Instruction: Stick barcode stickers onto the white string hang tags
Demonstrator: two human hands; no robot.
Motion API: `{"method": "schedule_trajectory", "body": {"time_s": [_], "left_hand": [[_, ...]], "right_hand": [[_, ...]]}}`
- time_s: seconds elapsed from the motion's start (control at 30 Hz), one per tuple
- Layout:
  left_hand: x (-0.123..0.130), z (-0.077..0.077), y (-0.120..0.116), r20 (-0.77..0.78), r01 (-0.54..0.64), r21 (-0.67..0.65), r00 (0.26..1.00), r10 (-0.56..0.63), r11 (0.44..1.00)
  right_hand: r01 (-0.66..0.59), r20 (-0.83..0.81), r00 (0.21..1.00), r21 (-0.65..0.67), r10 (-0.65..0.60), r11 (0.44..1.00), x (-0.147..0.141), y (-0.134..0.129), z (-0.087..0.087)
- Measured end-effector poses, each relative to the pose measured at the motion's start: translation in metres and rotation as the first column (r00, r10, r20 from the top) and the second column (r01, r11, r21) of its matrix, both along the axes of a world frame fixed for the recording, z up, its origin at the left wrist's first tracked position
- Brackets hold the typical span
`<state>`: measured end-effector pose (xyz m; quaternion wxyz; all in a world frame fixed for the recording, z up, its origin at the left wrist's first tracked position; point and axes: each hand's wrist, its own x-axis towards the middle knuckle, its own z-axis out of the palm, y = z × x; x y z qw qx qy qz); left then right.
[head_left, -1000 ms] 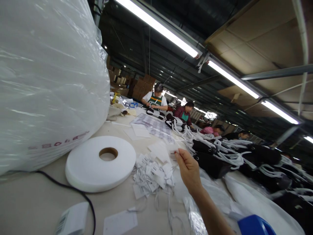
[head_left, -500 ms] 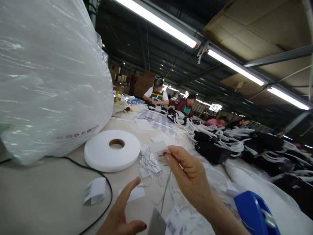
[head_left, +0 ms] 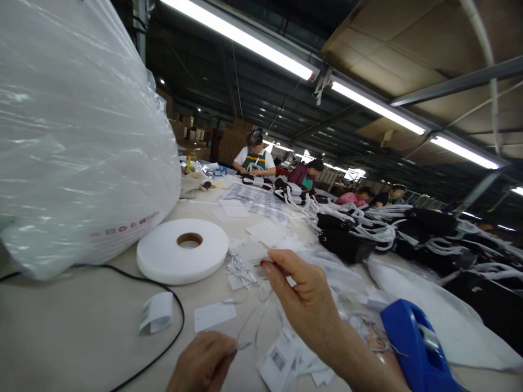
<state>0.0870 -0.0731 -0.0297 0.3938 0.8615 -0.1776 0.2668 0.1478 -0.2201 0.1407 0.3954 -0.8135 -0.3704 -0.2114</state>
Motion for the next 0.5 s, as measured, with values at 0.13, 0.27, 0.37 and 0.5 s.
{"method": "schedule_trajectory", "body": {"time_s": [0.13, 0.27, 0.37, 0.5], "left_hand": [[0.002, 0.014, 0.014, 0.434, -0.273, 0.374, 0.896, 0.093, 0.886], [0.002, 0.033, 0.015, 0.515, -0.42, 0.471, 0.845, 0.144, 0.776], [0.005, 0.048, 0.006, 0.524, -0.413, 0.433, 0.839, 0.149, 0.801], [0.016, 0.062, -0.007, 0.534, -0.308, 0.352, 0.842, 0.081, 0.884]], "right_hand": [[0.081, -0.032, 0.996, 0.006, -0.081, 0.997, 0.005, -0.005, -0.006], [0.181, -0.088, 0.979, -0.058, -0.186, 0.982, 0.013, -0.007, -0.015], [0.217, -0.121, 0.963, -0.186, -0.242, 0.958, 0.016, -0.007, -0.024], [0.073, -0.138, 0.981, -0.379, -0.135, 0.923, 0.011, -0.006, -0.036]]}}
